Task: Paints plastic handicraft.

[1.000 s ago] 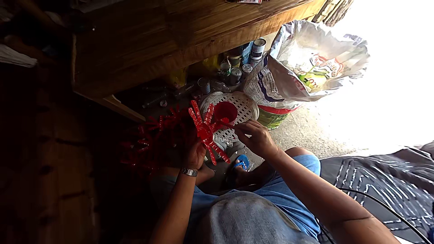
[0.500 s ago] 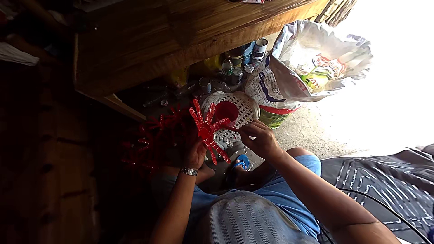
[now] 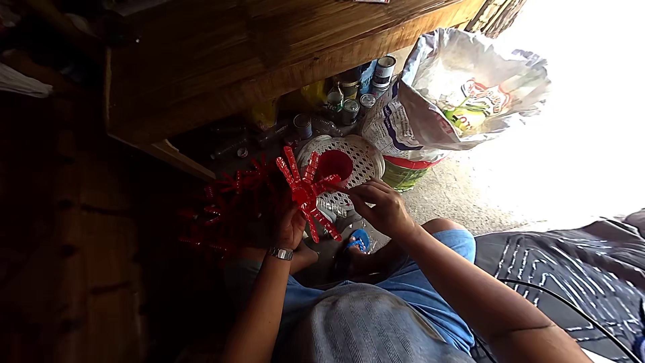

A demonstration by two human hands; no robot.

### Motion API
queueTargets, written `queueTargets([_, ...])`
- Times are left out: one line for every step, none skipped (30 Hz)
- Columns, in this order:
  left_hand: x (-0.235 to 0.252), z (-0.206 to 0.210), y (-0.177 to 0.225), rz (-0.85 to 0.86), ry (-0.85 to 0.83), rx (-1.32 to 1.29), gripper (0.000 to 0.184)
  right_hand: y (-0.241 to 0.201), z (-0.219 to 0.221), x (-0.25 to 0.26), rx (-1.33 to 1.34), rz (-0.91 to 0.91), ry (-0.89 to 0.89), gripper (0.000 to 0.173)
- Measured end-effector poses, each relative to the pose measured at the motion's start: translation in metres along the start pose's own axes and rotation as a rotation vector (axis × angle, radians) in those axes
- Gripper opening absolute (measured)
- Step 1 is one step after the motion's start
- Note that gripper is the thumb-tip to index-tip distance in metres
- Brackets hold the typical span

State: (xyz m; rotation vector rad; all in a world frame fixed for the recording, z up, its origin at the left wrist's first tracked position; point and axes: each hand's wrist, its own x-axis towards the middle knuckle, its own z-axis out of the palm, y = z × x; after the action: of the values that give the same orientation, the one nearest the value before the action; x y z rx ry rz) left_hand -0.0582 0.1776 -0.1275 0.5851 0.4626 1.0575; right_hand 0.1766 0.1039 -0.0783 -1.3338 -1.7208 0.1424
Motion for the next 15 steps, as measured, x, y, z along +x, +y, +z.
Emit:
queueTargets([0.000, 0.001, 0.000, 0.001, 0.006, -0.001, 0.045, 0.002, 0.002, 0.001, 0.000, 0.002, -0.006, 0.017])
queueTargets([0.000, 0.002, 0.000, 0.000, 0.016, 0.003, 0.044, 0.005, 0.004, 0.002, 0.000, 0.007, -0.014, 0.018])
queueTargets([0.000, 0.004, 0.001, -0.001, 0.021, 0.009, 0.042, 0.006, 0.005, 0.001, 0.002, 0.010, -0.022, 0.018])
queueTargets([-0.001, 0.005, 0.002, 0.000, 0.025, 0.011, 0.041, 0.007, 0.005, -0.001, 0.003, 0.008, -0.023, 0.018])
queueTargets([-0.001, 0.005, 0.002, 0.001, 0.024, 0.013, 0.039, 0.006, 0.004, -0.003, 0.004, 0.006, -0.019, 0.018])
queueTargets([-0.001, 0.004, 0.002, 0.001, 0.026, 0.014, 0.038, 0.004, 0.001, -0.005, 0.006, 0.009, -0.013, 0.017])
queueTargets([-0.001, 0.004, 0.001, 0.000, 0.033, 0.012, 0.036, 0.001, -0.001, -0.006, 0.011, 0.011, -0.006, 0.017])
queueTargets([-0.001, 0.004, 0.001, -0.001, 0.040, 0.015, 0.035, -0.001, -0.003, -0.006, 0.015, 0.012, 0.000, 0.017])
queueTargets([-0.001, 0.004, 0.001, -0.002, 0.047, 0.023, 0.034, -0.002, -0.004, -0.005, 0.020, 0.013, 0.005, 0.017])
queueTargets([0.000, 0.004, 0.001, -0.001, 0.050, 0.024, 0.035, -0.003, -0.003, -0.003, 0.026, 0.011, 0.010, 0.018])
queueTargets([0.000, 0.004, 0.001, 0.002, 0.045, 0.024, 0.036, -0.003, -0.001, -0.001, 0.033, 0.010, 0.008, 0.018])
queueTargets([0.000, 0.005, 0.000, 0.005, 0.037, 0.027, 0.038, -0.002, 0.002, 0.000, 0.041, 0.011, 0.000, 0.018])
queueTargets([0.000, 0.005, 0.001, 0.005, 0.027, 0.029, 0.040, 0.000, 0.005, 0.000, 0.050, 0.012, -0.012, 0.018])
queueTargets([0.000, 0.005, 0.001, 0.003, 0.020, 0.029, 0.042, 0.001, 0.008, -0.001, 0.055, 0.014, -0.024, 0.018])
queueTargets([0.001, 0.005, 0.001, 0.001, 0.014, 0.031, 0.042, 0.001, 0.008, -0.002, 0.060, 0.016, -0.032, 0.018])
